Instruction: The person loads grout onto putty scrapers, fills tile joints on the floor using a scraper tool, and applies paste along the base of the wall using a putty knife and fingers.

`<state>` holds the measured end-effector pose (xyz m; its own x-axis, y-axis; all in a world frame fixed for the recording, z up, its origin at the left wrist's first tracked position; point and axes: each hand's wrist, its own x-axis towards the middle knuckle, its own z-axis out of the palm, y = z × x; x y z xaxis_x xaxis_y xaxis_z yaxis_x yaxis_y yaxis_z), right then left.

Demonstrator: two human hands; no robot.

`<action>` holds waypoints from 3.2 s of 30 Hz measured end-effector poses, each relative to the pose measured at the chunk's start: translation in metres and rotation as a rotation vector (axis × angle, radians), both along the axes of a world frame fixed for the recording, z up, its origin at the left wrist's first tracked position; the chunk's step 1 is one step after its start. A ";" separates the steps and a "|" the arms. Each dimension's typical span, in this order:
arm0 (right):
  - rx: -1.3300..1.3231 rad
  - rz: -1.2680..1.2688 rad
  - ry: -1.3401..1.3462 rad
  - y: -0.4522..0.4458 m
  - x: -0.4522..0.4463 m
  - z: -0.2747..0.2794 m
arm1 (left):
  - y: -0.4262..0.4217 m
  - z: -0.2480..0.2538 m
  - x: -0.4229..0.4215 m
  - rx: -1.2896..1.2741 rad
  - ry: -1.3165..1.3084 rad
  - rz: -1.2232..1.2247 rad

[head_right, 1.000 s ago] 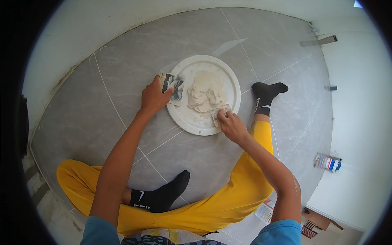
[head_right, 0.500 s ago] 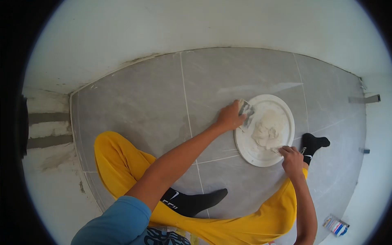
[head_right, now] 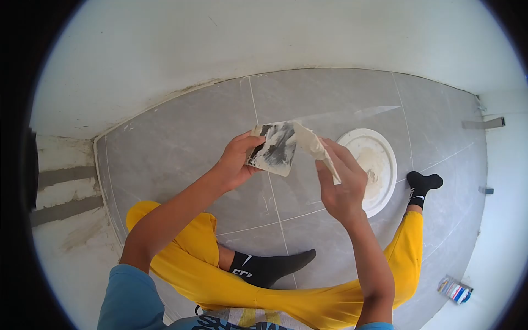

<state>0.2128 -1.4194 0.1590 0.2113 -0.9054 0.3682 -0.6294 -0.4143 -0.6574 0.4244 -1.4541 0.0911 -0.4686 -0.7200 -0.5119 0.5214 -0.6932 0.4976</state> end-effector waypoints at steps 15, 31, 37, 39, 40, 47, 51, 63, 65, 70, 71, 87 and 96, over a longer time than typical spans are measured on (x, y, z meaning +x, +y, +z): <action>-0.001 0.212 0.655 -0.042 0.038 -0.050 | -0.042 -0.046 0.112 -0.052 -0.012 0.316; -0.029 0.442 0.548 -0.094 0.107 -0.036 | -0.038 -0.021 0.177 -0.041 -0.191 0.420; -0.013 0.189 0.478 -0.128 0.136 -0.096 | -0.026 -0.013 0.187 -0.225 -0.095 0.078; -0.073 0.163 0.511 -0.143 0.156 -0.116 | -0.016 -0.007 0.175 -0.310 -0.061 -0.118; -0.126 0.153 0.573 -0.150 0.168 -0.126 | -0.013 -0.007 0.172 -0.361 -0.013 -0.218; -0.259 0.088 0.863 -0.163 0.217 -0.176 | -0.014 -0.011 0.175 -0.289 0.134 -0.249; -0.241 0.039 0.922 -0.160 0.226 -0.190 | -0.016 -0.007 0.174 -0.277 0.118 -0.250; -0.214 0.052 0.845 -0.173 0.181 -0.162 | -0.019 -0.003 0.175 -0.271 0.099 -0.146; -0.190 0.023 0.938 -0.171 0.191 -0.178 | -0.019 -0.003 0.175 -0.244 0.113 -0.139; -0.005 0.237 1.155 -0.182 0.190 -0.142 | -0.023 0.000 0.172 -0.228 0.091 -0.159; 0.069 0.302 1.197 -0.185 0.188 -0.132 | -0.024 0.001 0.173 -0.213 0.085 -0.152; -0.080 0.002 0.919 -0.189 0.150 -0.149 | -0.026 -0.005 0.175 -0.173 0.075 -0.100; 0.083 0.101 1.096 -0.197 0.133 -0.135 | -0.029 -0.014 0.169 -0.149 0.065 -0.083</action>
<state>0.3461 -1.6161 0.0236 0.4605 -0.8788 -0.1254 -0.8540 -0.4771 0.2076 0.5936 -1.4833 0.0775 -0.5580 -0.7431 -0.3694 0.4999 -0.6564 0.5651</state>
